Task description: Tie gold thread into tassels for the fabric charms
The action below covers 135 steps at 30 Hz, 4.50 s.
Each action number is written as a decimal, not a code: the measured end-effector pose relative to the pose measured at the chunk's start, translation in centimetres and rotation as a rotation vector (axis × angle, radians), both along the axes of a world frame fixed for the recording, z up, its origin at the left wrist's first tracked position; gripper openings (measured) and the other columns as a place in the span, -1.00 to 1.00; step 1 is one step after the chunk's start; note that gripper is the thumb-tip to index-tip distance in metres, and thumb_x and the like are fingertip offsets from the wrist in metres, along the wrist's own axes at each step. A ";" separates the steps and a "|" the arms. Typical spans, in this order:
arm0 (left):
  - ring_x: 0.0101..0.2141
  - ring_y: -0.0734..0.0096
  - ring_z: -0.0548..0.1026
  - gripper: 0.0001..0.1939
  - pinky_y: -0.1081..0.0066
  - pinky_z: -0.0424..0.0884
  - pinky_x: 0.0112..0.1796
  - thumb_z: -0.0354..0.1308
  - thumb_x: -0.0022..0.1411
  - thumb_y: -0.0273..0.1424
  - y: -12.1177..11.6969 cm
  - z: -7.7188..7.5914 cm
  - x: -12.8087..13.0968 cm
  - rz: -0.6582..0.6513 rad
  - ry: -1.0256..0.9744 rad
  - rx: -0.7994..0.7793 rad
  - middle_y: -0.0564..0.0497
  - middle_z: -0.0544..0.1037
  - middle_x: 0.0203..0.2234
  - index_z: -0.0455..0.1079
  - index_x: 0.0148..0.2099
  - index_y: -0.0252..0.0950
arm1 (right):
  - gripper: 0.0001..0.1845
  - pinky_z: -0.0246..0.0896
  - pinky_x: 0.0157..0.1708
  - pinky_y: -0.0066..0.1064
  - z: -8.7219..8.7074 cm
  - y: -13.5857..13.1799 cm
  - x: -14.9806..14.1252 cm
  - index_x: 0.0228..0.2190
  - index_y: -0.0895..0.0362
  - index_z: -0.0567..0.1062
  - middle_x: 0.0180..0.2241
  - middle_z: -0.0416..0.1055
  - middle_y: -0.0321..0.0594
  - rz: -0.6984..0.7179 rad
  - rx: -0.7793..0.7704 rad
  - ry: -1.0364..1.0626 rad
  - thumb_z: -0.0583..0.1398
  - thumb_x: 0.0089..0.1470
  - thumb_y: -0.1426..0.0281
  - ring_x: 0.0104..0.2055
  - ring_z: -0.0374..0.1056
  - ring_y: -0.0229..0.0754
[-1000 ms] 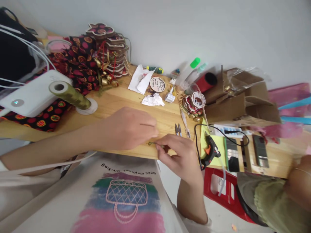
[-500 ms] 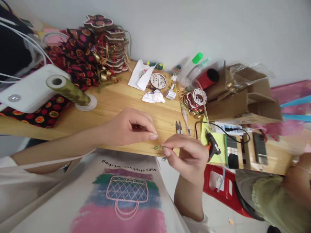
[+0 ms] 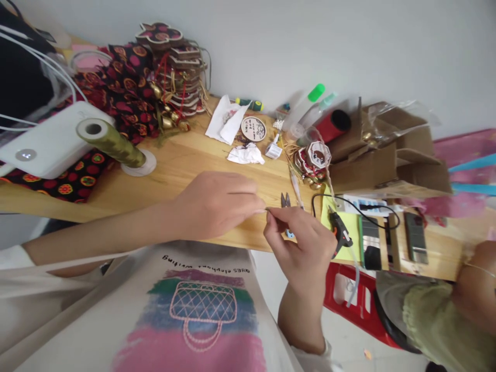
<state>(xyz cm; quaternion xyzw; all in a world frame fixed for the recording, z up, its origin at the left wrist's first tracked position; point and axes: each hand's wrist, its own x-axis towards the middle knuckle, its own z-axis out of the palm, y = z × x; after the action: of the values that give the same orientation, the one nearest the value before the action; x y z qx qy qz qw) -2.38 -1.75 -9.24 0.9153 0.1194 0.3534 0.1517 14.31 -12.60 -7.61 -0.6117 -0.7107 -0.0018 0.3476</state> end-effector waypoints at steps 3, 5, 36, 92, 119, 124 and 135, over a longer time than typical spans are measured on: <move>-0.46 0.42 0.43 -0.69 0.43 0.25 -0.42 -0.03 0.41 -0.38 1.0 0.1 0.4 -0.072 0.034 -0.159 0.01 0.55 -0.47 0.52 -0.29 -0.24 | -0.90 0.25 -0.48 -0.44 0.3 -0.2 0.2 -0.37 0.14 0.50 -0.53 0.47 -0.31 0.066 -0.040 0.089 0.19 0.15 0.55 -0.51 0.36 -0.31; -0.48 0.45 0.42 -0.71 0.45 0.24 -0.43 -0.01 0.38 -0.39 1.5 0.4 0.7 -0.150 0.048 -0.307 0.02 0.53 -0.50 0.52 -0.31 -0.25 | -0.90 0.26 -0.47 -0.47 0.5 -0.3 0.3 -0.36 0.13 0.51 -0.52 0.47 -0.33 0.103 -0.073 0.178 0.22 0.13 0.56 -0.50 0.35 -0.34; -0.66 0.64 0.11 -0.76 0.54 0.01 -0.62 0.32 0.10 -0.27 -1.5 -0.3 2.5 -0.162 -0.291 -1.676 0.19 0.22 -0.72 0.42 -0.43 -0.34 | -0.81 0.52 -0.33 -0.27 -2.7 0.3 -2.8 -0.28 0.03 0.61 -0.29 0.58 -0.21 -0.054 0.304 0.804 0.26 0.12 0.55 -0.31 0.53 -0.17; -0.40 0.55 0.52 -0.95 0.54 0.47 -0.29 0.40 0.00 -0.45 -3.4 1.7 1.9 0.055 -0.486 -1.679 0.13 0.63 -0.48 0.59 -0.42 -0.22 | -0.73 0.49 -0.18 -0.20 -1.9 -0.2 -2.4 -0.12 0.15 0.58 -0.18 0.56 -0.13 -0.161 0.482 0.239 0.18 0.17 0.54 -0.11 0.51 -0.11; -0.48 0.51 0.47 -0.90 0.55 0.38 -0.43 0.28 0.07 -0.38 -2.2 3.6 0.5 -0.008 -0.099 -1.504 0.10 0.56 -0.54 0.48 -0.44 -0.28 | -0.84 0.21 -0.52 -0.46 -0.8 0.4 -1.8 -0.40 0.09 0.52 -0.48 0.40 -0.30 0.034 0.126 0.918 0.18 0.22 0.43 -0.46 0.29 -0.29; -0.58 0.59 0.40 -0.89 0.60 0.31 -0.53 0.28 0.09 -0.42 -2.1 3.6 0.2 -0.106 -0.125 -1.576 0.13 0.52 -0.61 0.48 -0.47 -0.27 | -0.83 0.30 -0.38 -0.33 0.8 -0.2 -1.2 -0.38 0.11 0.48 -0.44 0.45 -0.28 0.045 0.211 0.441 0.16 0.13 0.60 -0.39 0.36 -0.23; -0.61 0.57 0.39 -0.91 0.60 0.27 -0.58 0.31 -0.01 -0.48 -2.2 4.1 0.3 -0.112 -0.150 -1.692 0.14 0.52 -0.64 0.50 -0.52 -0.25 | -0.83 0.22 -0.46 -0.39 2.5 -0.3 0.0 -0.41 0.11 0.39 -0.46 0.34 -0.30 0.331 -0.032 0.303 0.11 0.06 0.61 -0.42 0.26 -0.26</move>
<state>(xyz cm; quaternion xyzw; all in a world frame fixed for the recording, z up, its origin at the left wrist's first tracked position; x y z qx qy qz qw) -2.13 -3.92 -5.15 0.4721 0.2874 0.1969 0.8098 14.34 -12.87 -5.11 -0.4855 -0.7408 0.1585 0.4363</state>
